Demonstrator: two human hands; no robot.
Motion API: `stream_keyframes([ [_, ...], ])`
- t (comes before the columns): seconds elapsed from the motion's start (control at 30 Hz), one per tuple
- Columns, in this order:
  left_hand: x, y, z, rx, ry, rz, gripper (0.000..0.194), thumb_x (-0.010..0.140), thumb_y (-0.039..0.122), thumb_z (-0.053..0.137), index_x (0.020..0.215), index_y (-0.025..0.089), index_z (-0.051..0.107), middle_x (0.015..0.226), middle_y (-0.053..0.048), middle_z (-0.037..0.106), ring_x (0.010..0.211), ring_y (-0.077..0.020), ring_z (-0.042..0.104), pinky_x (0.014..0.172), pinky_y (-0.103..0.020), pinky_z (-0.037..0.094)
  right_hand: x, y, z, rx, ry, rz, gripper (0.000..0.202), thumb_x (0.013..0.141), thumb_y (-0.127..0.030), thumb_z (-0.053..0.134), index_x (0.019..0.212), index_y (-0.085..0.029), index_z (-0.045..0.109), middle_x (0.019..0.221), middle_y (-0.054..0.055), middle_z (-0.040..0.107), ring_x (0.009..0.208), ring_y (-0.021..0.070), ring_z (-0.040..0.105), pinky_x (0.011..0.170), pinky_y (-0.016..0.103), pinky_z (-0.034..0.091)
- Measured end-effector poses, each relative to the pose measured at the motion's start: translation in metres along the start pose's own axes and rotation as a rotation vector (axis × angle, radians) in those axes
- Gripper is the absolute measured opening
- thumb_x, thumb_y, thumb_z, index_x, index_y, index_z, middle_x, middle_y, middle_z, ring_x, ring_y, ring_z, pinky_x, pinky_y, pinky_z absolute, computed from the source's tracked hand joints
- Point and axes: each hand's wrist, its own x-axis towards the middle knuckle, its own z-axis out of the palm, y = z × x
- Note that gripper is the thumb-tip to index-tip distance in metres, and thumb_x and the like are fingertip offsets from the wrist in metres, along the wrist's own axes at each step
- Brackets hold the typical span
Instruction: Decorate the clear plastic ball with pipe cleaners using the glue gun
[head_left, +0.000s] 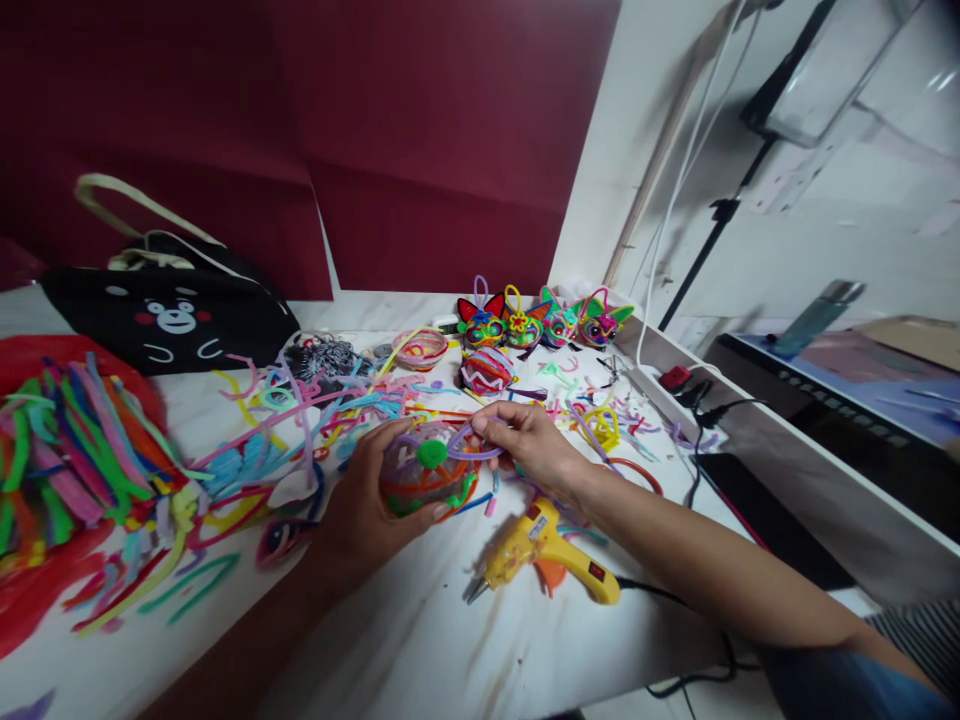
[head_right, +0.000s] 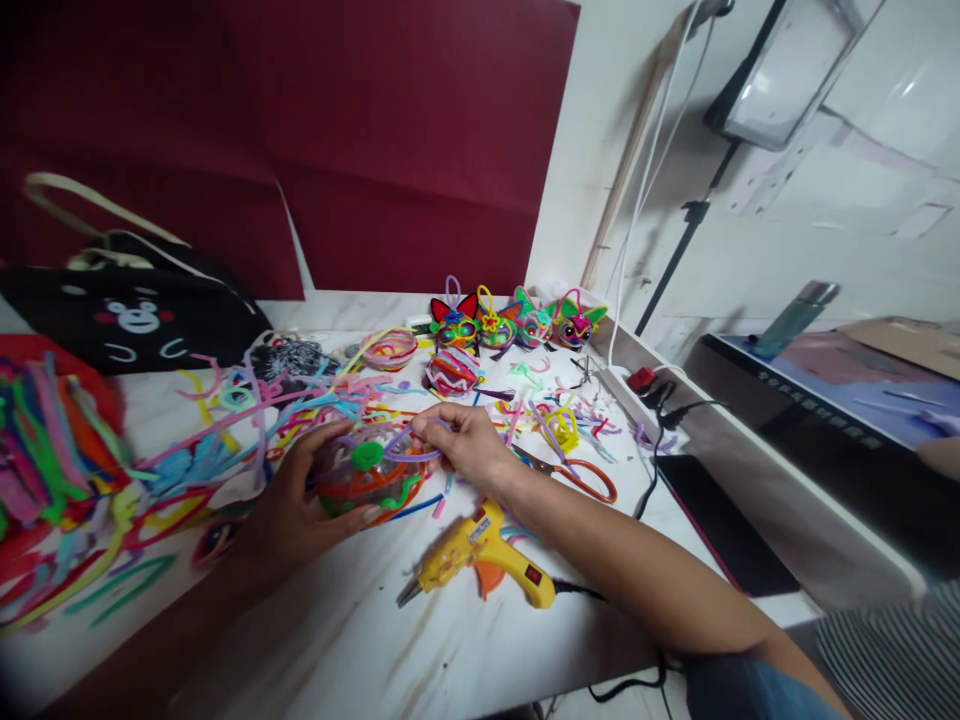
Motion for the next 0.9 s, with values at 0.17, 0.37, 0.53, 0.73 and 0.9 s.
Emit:
stream_keyframes([
  [0.17,0.003,0.000,-0.005,-0.031,-0.074,-0.064,0.078,0.071,0.040,0.077,0.138,0.025,0.040,0.139,-0.014,0.052,0.128,-0.0345,0.055,0.103,-0.051,0.050,0.002,-0.003,0.001,-0.020,-0.010,-0.009,0.046,0.065,-0.062,0.081,0.076,-0.018,0.069,0.063,-0.003,0.065,0.042,0.0063,0.048,0.039,0.019,0.033],
  [0.37,0.005,0.000,-0.010,-0.027,-0.099,-0.064,0.079,0.071,0.041,0.078,0.138,0.025,0.041,0.139,-0.014,0.054,0.128,-0.0339,0.056,0.099,-0.047,0.053,0.005,-0.006,0.002,-0.030,-0.046,-0.023,0.045,0.064,-0.061,0.081,0.074,-0.019,0.068,0.062,-0.003,0.065,0.043,0.0071,0.050,0.039,0.018,0.033],
  [0.53,0.006,-0.003,-0.013,0.010,-0.096,-0.001,0.078,0.073,0.044,0.078,0.139,0.026,0.042,0.139,-0.013,0.054,0.129,-0.0340,0.055,0.102,-0.048,0.052,0.008,-0.006,0.002,-0.049,-0.075,-0.035,0.044,0.065,-0.060,0.081,0.074,-0.019,0.068,0.057,-0.005,0.060,0.041,0.0065,0.047,0.039,0.019,0.033],
  [0.73,0.006,-0.006,-0.016,0.090,-0.099,0.068,0.075,0.077,0.046,0.075,0.140,0.025,0.040,0.140,-0.014,0.054,0.129,-0.0347,0.055,0.101,-0.048,0.052,0.011,-0.006,0.001,-0.087,-0.087,-0.053,0.043,0.067,-0.060,0.079,0.075,-0.018,0.069,0.055,-0.006,0.057,0.042,0.0063,0.044,0.040,0.020,0.033],
  [0.9,0.006,-0.009,-0.019,0.166,-0.101,0.128,0.076,0.078,0.044,0.074,0.141,0.025,0.036,0.138,-0.016,0.054,0.126,-0.0355,0.056,0.099,-0.050,0.052,0.013,-0.003,0.002,-0.117,-0.085,-0.076,0.045,0.068,-0.062,0.078,0.077,-0.018,0.070,0.057,-0.005,0.056,0.043,0.0062,0.043,0.041,0.020,0.035],
])
